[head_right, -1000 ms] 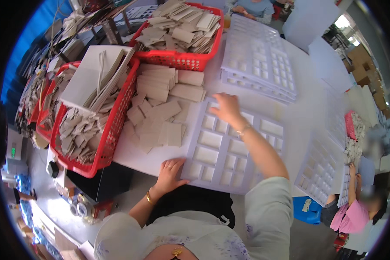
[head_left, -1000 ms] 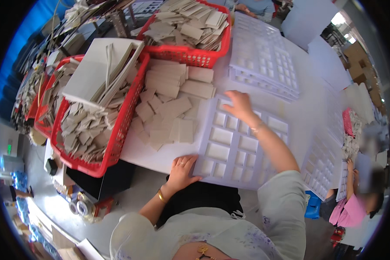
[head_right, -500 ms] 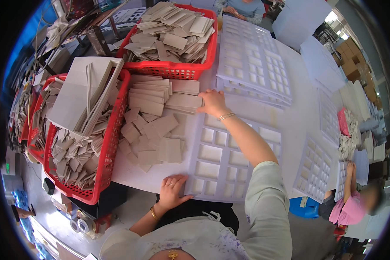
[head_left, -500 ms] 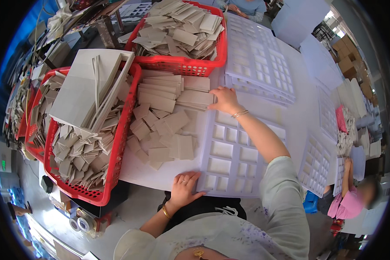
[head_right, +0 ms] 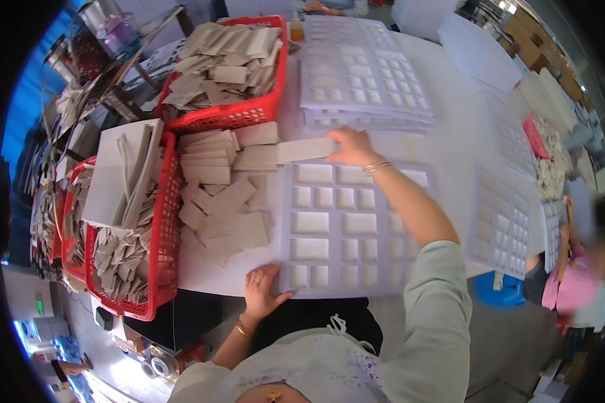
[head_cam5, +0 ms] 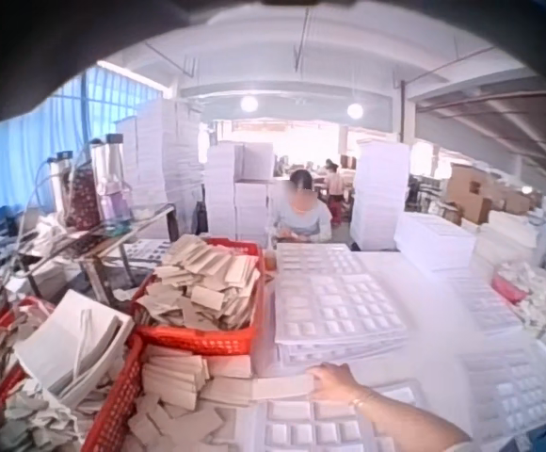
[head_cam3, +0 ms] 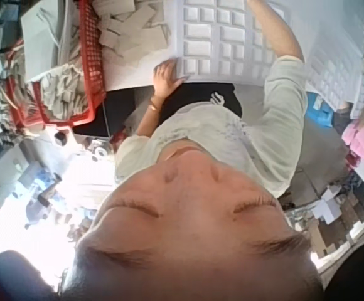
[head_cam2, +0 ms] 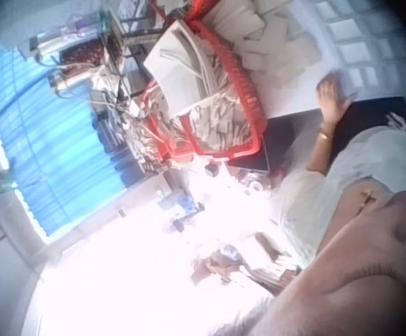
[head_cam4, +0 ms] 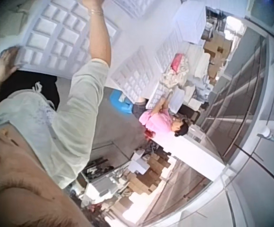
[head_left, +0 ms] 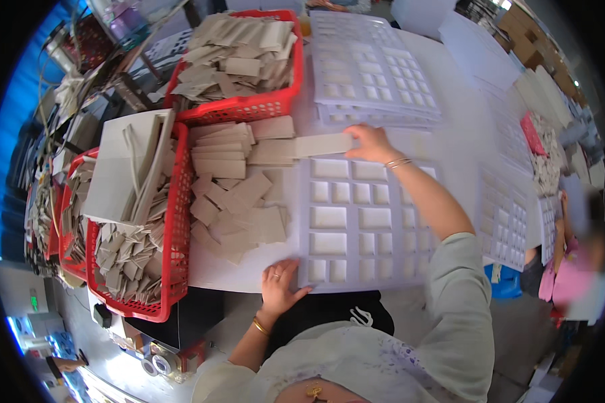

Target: Assembling cardboard inserts into a plastic tray for product packaging.

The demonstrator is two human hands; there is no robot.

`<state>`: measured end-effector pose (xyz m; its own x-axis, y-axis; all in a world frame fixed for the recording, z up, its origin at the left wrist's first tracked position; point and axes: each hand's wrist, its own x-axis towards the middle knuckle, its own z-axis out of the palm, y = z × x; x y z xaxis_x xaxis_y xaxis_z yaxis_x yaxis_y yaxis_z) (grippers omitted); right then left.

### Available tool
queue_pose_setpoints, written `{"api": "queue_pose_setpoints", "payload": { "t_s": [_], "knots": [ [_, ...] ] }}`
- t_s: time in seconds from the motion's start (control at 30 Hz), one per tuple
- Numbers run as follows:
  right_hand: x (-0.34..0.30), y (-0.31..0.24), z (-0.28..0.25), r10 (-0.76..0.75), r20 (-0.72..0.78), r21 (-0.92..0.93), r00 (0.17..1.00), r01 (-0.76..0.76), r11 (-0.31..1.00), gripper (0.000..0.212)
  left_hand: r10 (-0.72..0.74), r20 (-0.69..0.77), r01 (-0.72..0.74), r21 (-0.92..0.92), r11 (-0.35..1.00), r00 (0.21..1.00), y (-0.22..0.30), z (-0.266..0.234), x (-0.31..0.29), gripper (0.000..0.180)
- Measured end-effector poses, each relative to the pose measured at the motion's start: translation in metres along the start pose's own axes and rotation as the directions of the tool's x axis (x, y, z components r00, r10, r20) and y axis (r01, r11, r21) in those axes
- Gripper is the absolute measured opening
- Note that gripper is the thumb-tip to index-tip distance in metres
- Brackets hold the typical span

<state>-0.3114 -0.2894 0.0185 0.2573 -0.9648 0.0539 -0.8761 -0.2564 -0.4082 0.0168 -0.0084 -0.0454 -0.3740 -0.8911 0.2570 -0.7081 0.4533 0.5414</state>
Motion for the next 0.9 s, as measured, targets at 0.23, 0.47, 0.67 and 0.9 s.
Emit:
{"api": "queue_pose_setpoints", "payload": {
  "t_s": [0.23, 0.47, 0.67, 0.9],
  "knots": [
    [-0.148, 0.117, -0.077, 0.38, 0.101, -0.253, 0.92, -0.346, 0.904, 0.048, -0.003, -0.028, 0.004, 0.041, 0.999, 1.0, 0.0, -0.009, 0.004, 0.074],
    [-0.174, 0.138, -0.077, 0.409, 0.01, -0.328, 0.912, -0.384, 0.863, 0.045, -0.01, -0.026, 0.011, 0.055, 0.998, 1.0, -0.001, -0.003, 0.001, 0.074],
    [-0.163, 0.139, -0.068, 0.262, -0.011, -0.375, 0.965, -0.247, 0.894, 0.048, -0.004, -0.02, 0.005, 0.054, 0.999, 1.0, 0.003, -0.003, 0.002, 0.073],
    [-0.162, 0.132, -0.07, 0.466, 0.095, -0.315, 0.88, -0.417, 0.852, 0.061, -0.007, -0.022, 0.009, 0.063, 0.998, 1.0, 0.001, -0.004, 0.004, 0.074]
  ]
}}
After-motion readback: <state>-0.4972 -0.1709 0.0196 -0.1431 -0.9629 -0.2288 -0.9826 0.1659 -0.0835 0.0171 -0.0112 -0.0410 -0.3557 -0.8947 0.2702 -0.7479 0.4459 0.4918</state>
